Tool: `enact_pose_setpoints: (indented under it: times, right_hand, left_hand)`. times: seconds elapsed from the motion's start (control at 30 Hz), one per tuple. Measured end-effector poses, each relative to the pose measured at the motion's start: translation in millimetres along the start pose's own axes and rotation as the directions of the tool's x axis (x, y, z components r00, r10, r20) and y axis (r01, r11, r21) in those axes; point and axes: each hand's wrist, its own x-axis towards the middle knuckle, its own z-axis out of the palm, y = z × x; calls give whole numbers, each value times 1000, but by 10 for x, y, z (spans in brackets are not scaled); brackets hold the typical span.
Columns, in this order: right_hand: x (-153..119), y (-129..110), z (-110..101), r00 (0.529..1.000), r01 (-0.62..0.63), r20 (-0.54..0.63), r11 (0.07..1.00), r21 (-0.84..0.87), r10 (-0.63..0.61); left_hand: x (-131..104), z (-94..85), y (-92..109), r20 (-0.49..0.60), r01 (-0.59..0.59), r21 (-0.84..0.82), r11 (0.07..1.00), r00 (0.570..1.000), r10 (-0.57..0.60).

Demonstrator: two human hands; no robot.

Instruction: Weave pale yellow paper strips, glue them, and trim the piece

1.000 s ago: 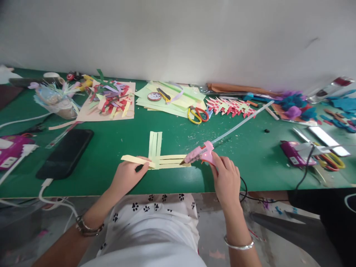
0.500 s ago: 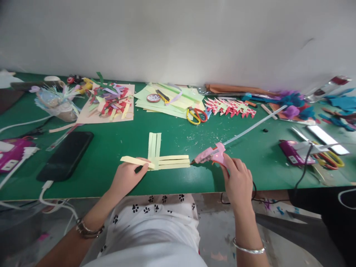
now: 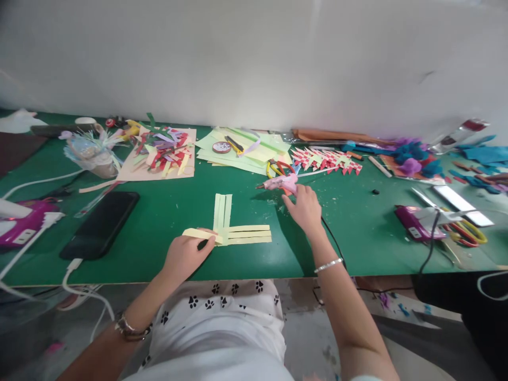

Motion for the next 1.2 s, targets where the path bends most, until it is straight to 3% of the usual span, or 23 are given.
enact_pose_setpoints:
  times: [0.07, 0.13, 0.23, 0.27, 0.33, 0.37, 0.43, 0.5, 0.57, 0.7, 0.87, 1.03, 1.2]
  right_hand:
    - [140, -115, 93, 995, 15, 99, 999, -30, -12]
    - [197, -239, 89, 993, 37, 118, 996, -85, -27]
    - [113, -490, -121, 998, 61, -24, 996, -72, -63]
    - [45, -601, -224, 993, 102, -60, 995, 0, -102]
    - [-130, -857, -417, 962, 255, 25, 931, 260, -271]
    - [-225, -993, -491, 911, 318, 117, 855, 411, -395]
    - [-398, -1246, -568, 809, 374, 189, 735, 566, -557]
    - [-514, -1426, -568, 778, 378, 196, 694, 613, -597]
    - [-561, -1498, -539, 802, 340, 201, 706, 621, -563]
    - [-541, -1352, -521, 883, 180, 222, 734, 655, -415]
    - [-562, -968, -480, 934, -89, 287, 638, 765, -214]
    - [-641, -654, -382, 942, -108, 289, 659, 744, -172]
    - [-696, -491, -362, 932, -76, 303, 711, 699, -198]
  left_hand:
    - [-3, 4, 12, -15, -8, 25, 1000, 1000, 8]
    - [-7, -1, 32, -24, -17, 42, 999, 1000, 18]
    - [-16, -13, 60, -23, -23, 61, 998, 999, 24]
    - [-20, -14, 66, -25, -26, 68, 997, 999, 28]
    - [-25, -14, 72, -37, -43, 83, 996, 998, 46]
    - [-27, -13, 73, -41, -63, 88, 994, 997, 67]
    - [-25, -12, 74, -34, -98, 91, 991, 994, 101]
    - [-22, -14, 81, -12, -113, 88, 990, 993, 114]
    - [-23, -19, 92, 12, -106, 82, 991, 994, 105]
    - [-48, -27, 117, 36, -119, 18, 993, 992, 118]
    - [-84, -35, 131, 46, -143, -21, 989, 989, 144]
    - [-90, -32, 132, 35, -177, 14, 984, 984, 176]
    - [-91, -26, 131, 32, -176, 7, 984, 984, 175]
